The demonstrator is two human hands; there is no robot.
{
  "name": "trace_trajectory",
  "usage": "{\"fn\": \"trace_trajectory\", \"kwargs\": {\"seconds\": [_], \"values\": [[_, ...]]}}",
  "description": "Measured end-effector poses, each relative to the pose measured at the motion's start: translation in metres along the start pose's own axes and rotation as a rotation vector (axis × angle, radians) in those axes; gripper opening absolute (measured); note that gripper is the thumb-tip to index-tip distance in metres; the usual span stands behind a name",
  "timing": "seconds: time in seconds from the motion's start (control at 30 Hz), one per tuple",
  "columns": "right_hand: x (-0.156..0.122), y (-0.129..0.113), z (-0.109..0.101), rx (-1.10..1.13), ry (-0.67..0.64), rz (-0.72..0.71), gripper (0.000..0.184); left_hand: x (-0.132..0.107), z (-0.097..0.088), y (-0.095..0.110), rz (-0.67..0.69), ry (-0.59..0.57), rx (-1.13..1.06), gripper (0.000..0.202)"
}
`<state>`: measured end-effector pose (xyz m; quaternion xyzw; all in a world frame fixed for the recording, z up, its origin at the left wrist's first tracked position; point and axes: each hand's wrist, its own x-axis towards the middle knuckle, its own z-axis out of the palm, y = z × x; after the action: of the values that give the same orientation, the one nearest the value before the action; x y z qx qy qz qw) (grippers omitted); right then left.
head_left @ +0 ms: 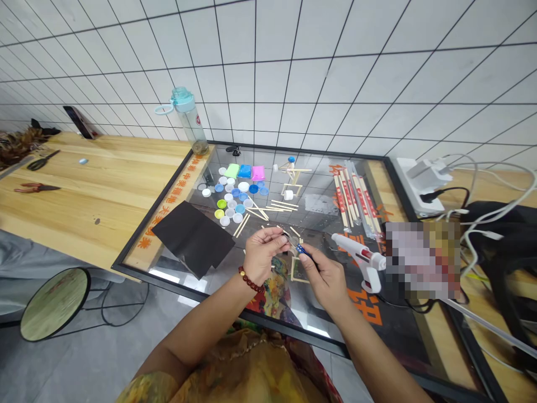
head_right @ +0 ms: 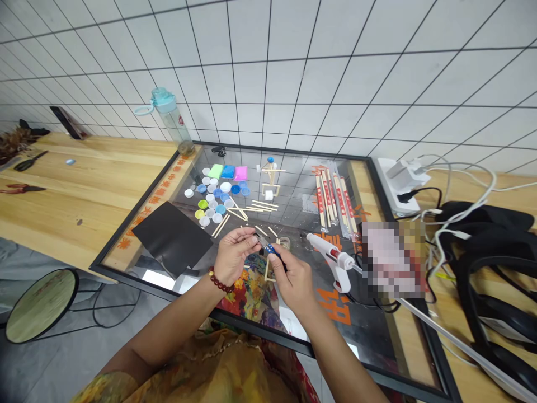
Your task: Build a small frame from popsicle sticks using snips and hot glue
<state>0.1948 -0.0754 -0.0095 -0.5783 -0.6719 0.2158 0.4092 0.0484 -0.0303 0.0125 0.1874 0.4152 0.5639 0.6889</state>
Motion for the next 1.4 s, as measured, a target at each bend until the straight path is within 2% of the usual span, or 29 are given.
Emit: {"fn": "trace_trajectory", "kwargs": {"seconds": [0.3, 1.1, 1.4], "values": [[-0.001, -0.0018, -0.0033, 0.006, -0.02, -0.009, 0.031, 0.0004, -0.002, 0.0001, -0.003, -0.054, 0.013, 0.039], [-0.001, -0.0036, -0.0027, 0.061, 0.003, 0.025, 0.03, -0.0013, 0.0011, -0.0004, 0.012, -0.004, -0.031, 0.038], [-0.0015, -0.0033, -0.0018, 0.16, -0.008, 0.091, 0.032, -0.0028, 0.0012, 0.0017, 0.011, -0.014, -0.03, 0.038]]}}
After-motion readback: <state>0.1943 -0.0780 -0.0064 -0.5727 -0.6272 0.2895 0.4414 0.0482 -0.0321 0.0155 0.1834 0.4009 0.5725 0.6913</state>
